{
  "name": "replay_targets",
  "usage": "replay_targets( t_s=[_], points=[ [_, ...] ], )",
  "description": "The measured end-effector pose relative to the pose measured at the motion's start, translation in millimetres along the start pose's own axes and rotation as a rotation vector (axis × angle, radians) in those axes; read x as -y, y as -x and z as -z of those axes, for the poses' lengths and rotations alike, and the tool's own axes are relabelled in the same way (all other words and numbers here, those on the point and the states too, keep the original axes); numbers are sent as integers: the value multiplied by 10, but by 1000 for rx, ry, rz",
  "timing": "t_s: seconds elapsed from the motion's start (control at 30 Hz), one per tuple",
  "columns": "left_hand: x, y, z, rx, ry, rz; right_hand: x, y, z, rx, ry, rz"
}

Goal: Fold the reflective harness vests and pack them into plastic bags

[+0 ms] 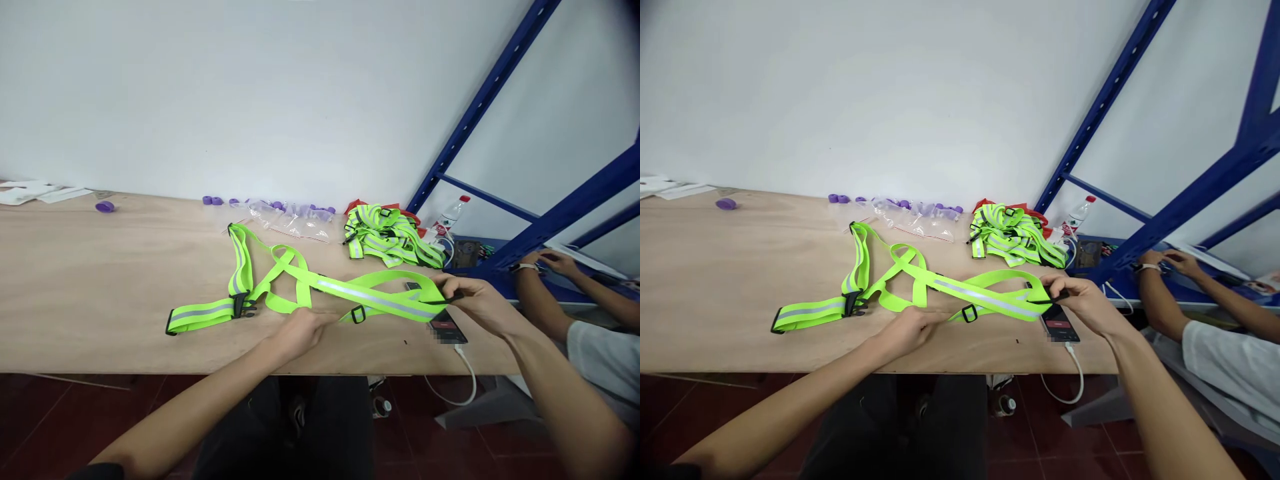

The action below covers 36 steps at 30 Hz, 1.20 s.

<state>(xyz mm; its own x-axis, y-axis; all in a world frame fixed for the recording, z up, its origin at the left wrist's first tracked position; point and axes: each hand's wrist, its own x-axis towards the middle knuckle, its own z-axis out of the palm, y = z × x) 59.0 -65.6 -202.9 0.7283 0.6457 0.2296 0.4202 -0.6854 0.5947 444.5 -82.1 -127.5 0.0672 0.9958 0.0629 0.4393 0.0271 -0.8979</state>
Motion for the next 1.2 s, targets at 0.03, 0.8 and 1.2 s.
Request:
replay_targets(
  t_s=[0.03, 0.8, 1.2],
  points=[
    [5, -2, -12, -9, 24, -33, -15, -2, -12, -30, -16, 25],
    [-238, -874, -131, 27, 379, 139, 182, -56, -493, 12, -52, 114],
    [-287, -759, -269, -42, -588, -214, -131, -71, -602, -74, -107, 109]
  ],
)
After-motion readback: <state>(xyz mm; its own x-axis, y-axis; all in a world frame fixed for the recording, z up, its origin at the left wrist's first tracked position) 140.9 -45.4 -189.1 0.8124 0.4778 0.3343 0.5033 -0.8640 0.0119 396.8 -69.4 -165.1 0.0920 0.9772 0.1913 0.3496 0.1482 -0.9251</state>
